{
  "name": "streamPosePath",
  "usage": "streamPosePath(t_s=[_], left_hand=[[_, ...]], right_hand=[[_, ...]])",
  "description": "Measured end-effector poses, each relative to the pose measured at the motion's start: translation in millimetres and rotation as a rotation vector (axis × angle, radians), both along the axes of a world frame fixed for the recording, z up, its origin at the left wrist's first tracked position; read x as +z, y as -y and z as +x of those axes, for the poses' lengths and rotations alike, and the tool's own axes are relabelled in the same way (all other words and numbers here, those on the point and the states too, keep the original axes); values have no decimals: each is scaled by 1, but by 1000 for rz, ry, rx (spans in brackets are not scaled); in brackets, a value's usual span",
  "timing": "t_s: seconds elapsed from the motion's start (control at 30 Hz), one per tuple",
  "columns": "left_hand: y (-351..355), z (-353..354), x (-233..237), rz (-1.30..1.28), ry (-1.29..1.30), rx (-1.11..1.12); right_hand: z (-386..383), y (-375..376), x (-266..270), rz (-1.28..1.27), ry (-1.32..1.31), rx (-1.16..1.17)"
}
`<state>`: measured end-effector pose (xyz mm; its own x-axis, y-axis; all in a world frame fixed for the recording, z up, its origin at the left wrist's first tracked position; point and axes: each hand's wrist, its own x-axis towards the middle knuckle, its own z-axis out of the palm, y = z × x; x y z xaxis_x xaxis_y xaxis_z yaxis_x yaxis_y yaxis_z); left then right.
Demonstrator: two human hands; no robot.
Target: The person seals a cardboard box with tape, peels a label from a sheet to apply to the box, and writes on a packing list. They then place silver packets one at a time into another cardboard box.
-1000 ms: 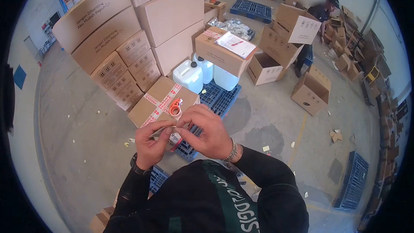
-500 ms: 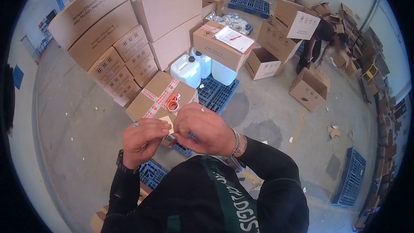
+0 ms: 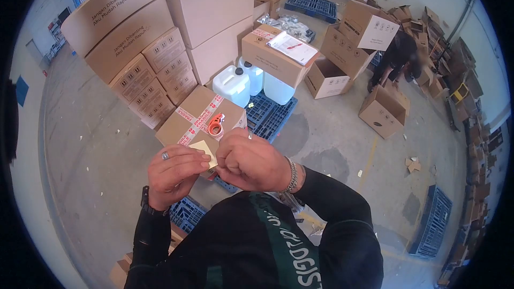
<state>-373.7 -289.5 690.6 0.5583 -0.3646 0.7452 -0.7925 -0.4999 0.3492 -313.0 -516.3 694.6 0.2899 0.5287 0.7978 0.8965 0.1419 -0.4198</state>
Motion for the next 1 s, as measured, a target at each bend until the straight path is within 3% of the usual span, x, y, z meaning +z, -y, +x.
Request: streamPosePath(t_s=[0.37,0.47,0.57,0.6,0.7,0.83,0.93,1.0], left_hand=[[-13,0,-6,-2,-41,6],[-18,-1,-7,-264,-389,-182],[-13,1,-63,-846,-892,-251],[-8,6,-55,-655,-772,-201],[-1,14,-79,-932,-849,-149],[-15,32,-138,-1042,-690,107],[-28,49,-164,-1266,-819,296],[-48,68,-198,-1158,-735,699]], right_hand=[[7,-11,-1,-24,46,-28],[15,-15,-2,-40,61,-49],[28,-22,-10,-79,36,-50],[33,-27,-14,-97,26,-39],[52,-44,-33,-154,-65,-34],[84,-73,-68,-280,-435,25],[135,-109,-120,-287,-576,144],[175,-136,-169,-286,-596,173]])
